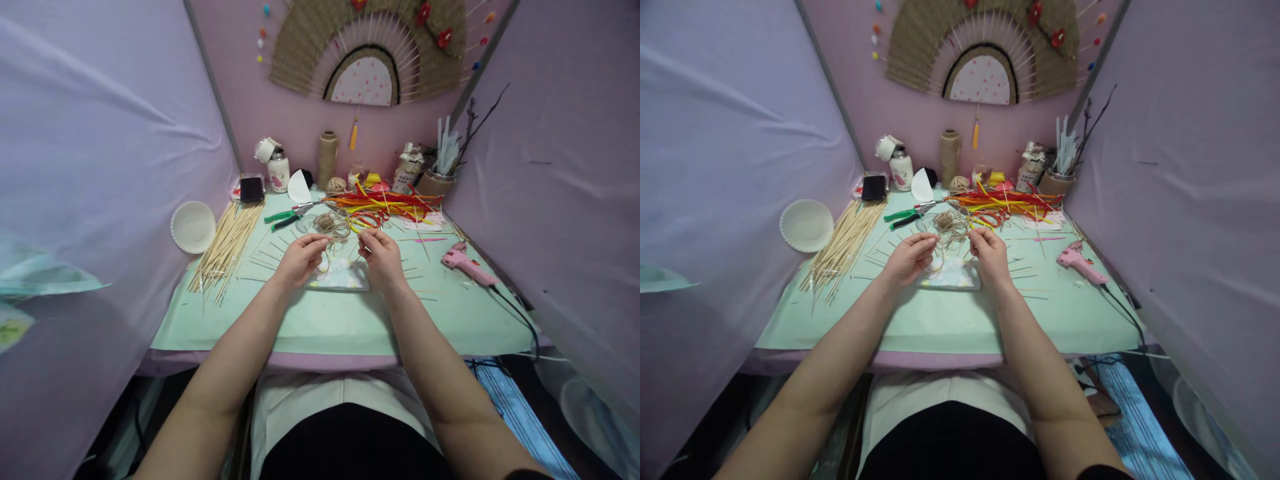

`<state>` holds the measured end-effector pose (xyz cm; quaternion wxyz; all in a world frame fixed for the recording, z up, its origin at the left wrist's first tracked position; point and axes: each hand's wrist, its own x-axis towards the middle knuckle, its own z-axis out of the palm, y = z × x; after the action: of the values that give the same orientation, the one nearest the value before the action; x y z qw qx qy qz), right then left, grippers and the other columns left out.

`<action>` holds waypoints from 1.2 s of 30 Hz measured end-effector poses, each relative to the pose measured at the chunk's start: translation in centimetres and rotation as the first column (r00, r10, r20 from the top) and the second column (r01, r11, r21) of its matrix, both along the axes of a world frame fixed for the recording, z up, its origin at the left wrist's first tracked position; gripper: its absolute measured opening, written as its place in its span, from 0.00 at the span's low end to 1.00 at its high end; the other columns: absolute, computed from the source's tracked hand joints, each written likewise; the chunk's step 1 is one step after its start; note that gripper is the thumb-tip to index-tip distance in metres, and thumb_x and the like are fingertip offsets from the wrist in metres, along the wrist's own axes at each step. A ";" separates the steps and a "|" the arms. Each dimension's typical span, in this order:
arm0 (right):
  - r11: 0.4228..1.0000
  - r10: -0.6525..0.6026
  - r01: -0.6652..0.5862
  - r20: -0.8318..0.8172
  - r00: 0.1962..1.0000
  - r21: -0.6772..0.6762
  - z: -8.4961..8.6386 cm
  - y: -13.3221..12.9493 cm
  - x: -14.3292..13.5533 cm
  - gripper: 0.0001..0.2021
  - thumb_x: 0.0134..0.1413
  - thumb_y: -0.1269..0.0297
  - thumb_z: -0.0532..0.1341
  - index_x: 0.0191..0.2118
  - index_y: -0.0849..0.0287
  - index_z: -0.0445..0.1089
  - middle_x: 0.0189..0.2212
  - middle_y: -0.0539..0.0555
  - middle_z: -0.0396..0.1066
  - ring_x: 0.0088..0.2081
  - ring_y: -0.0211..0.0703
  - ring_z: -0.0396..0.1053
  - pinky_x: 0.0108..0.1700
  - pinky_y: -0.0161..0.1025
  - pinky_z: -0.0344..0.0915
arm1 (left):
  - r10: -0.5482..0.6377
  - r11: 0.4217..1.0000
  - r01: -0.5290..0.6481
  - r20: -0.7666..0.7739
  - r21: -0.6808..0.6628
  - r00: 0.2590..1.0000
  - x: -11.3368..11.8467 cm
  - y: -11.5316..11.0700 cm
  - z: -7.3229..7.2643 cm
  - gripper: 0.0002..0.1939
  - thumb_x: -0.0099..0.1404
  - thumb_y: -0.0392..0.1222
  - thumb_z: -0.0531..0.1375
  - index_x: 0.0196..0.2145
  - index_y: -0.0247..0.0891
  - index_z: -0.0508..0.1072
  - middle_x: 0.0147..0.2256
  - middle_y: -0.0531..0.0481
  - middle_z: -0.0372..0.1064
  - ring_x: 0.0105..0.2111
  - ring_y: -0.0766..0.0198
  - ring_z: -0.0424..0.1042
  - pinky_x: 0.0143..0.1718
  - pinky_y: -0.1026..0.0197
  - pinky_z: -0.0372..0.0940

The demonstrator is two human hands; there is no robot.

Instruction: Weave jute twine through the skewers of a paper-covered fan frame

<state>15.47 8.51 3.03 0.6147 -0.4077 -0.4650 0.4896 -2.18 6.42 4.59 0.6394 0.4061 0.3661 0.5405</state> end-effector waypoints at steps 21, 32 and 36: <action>0.990 -0.143 0.142 0.095 0.985 0.024 -0.9 0.4 -0.2 0.19 0.51 0.48 0.61 0.46 0.51 0.64 0.39 0.50 0.67 0.37 0.38 0.68 0.34 0.35 0.63 | 0.242 0.934 -0.128 -0.328 0.333 0.913 0.9 0.0 -1.2 0.17 0.58 0.40 0.62 0.45 0.38 0.69 0.26 0.54 0.71 0.30 0.65 0.72 0.31 0.65 0.62; 0.946 -0.056 -0.114 0.500 0.864 0.303 0.0 -1.2 -1.1 0.09 0.54 0.55 0.63 0.32 0.54 0.74 0.37 0.53 0.74 0.44 0.47 0.68 0.52 0.46 0.60 | 0.229 0.920 -0.077 -0.369 0.385 0.901 1.3 -0.3 -1.7 0.17 0.59 0.41 0.63 0.46 0.39 0.69 0.30 0.51 0.73 0.30 0.65 0.71 0.33 0.64 0.61; 0.969 0.014 -0.110 0.398 0.917 0.221 -0.3 -1.2 -1.1 0.09 0.53 0.56 0.63 0.30 0.56 0.73 0.30 0.51 0.73 0.36 0.43 0.68 0.44 0.42 0.63 | 0.173 0.927 -0.011 -0.403 0.375 0.899 1.5 -0.4 -2.0 0.18 0.57 0.39 0.64 0.45 0.38 0.68 0.31 0.52 0.73 0.29 0.67 0.69 0.31 0.65 0.60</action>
<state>14.36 7.34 2.74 0.5375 -0.4057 -0.6470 0.3576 -0.67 6.02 2.63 0.4303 0.6077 0.4105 0.5263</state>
